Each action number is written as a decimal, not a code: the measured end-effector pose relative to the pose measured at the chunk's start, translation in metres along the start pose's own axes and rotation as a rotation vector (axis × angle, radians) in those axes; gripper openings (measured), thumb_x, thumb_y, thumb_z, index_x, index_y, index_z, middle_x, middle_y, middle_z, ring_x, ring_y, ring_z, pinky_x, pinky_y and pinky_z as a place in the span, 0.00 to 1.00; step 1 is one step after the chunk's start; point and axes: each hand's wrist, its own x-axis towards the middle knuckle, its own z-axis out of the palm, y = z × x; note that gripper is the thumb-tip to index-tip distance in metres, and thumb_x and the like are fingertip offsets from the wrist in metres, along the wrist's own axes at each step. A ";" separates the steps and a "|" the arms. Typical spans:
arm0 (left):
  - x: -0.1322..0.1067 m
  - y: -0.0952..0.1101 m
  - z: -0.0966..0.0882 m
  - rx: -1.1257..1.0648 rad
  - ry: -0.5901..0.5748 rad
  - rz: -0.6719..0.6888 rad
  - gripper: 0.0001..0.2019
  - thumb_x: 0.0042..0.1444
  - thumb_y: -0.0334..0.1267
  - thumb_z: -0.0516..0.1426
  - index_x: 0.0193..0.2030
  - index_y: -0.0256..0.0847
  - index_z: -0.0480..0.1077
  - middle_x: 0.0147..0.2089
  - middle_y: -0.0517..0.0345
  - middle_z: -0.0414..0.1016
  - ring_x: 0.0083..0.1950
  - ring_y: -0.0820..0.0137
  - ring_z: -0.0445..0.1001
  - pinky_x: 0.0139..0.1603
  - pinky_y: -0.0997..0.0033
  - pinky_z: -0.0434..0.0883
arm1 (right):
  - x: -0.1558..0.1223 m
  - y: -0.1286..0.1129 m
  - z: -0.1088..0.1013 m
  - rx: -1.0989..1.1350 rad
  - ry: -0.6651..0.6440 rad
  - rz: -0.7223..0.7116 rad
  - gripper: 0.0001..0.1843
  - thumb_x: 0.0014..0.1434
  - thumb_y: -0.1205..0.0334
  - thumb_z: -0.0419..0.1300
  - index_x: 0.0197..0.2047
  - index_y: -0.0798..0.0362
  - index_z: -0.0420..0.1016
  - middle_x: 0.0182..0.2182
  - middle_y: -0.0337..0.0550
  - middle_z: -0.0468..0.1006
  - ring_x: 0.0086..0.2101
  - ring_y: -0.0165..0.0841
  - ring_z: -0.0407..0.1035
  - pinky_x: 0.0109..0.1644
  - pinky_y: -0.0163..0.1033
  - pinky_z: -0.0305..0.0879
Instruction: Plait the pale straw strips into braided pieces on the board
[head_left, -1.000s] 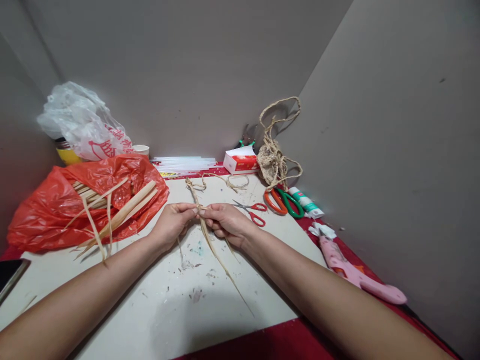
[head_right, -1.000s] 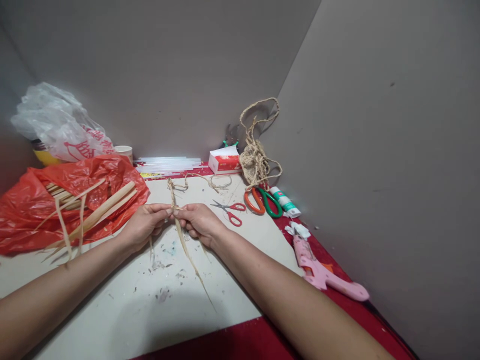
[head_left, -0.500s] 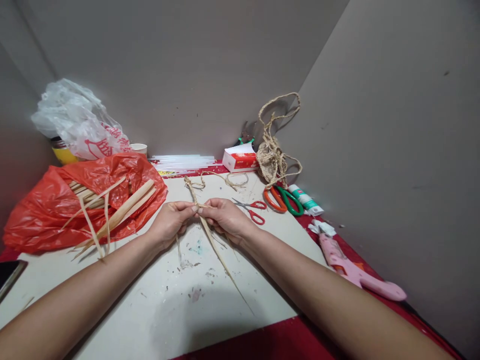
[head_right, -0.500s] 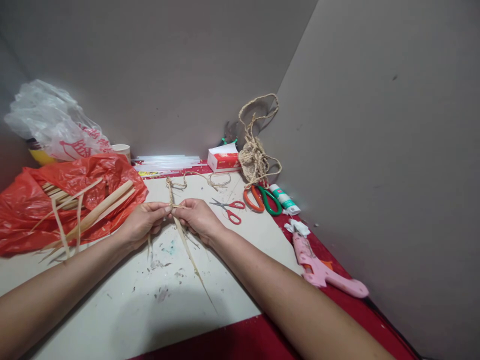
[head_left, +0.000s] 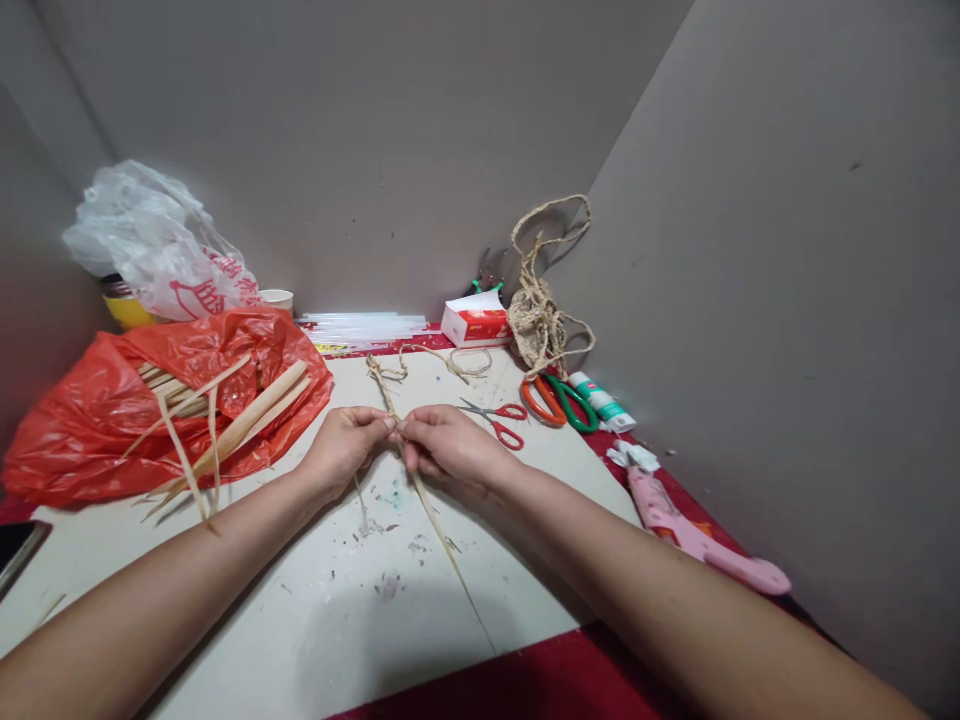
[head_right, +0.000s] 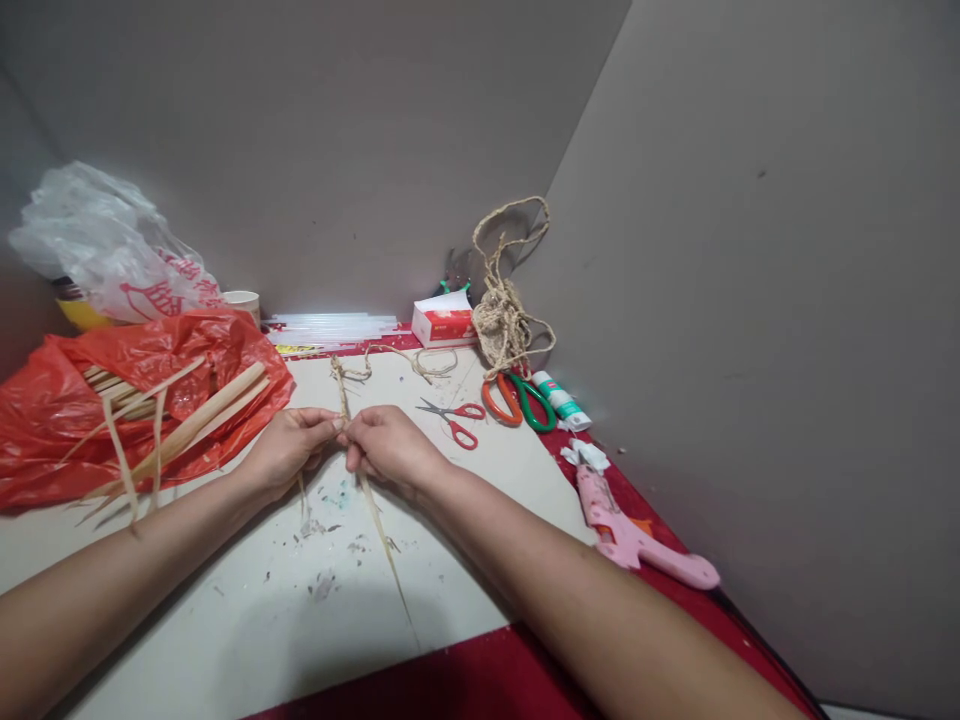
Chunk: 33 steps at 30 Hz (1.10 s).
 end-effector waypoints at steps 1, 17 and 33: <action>0.000 -0.001 0.000 -0.004 -0.003 0.000 0.09 0.46 0.38 0.59 0.28 0.33 0.71 0.21 0.60 0.70 0.15 0.83 0.52 0.15 0.78 0.46 | 0.000 0.002 0.004 0.023 0.008 0.018 0.10 0.57 0.67 0.48 0.25 0.55 0.63 0.13 0.34 0.68 0.09 0.20 0.48 0.13 0.29 0.42; -0.002 0.000 0.001 -0.059 -0.004 -0.058 0.13 0.44 0.41 0.62 0.32 0.32 0.73 0.16 0.67 0.60 0.15 0.84 0.50 0.15 0.80 0.46 | -0.007 0.019 0.030 -1.158 0.401 -0.291 0.18 0.62 0.60 0.44 0.38 0.55 0.75 0.31 0.51 0.80 0.30 0.38 0.73 0.32 0.38 0.58; 0.002 0.005 -0.006 -0.206 -0.115 -0.139 0.11 0.41 0.39 0.64 0.29 0.33 0.71 0.19 0.61 0.68 0.14 0.85 0.51 0.15 0.81 0.42 | 0.008 0.007 -0.003 0.072 0.019 -0.097 0.08 0.57 0.62 0.52 0.29 0.56 0.66 0.22 0.37 0.69 0.21 0.25 0.63 0.25 0.30 0.60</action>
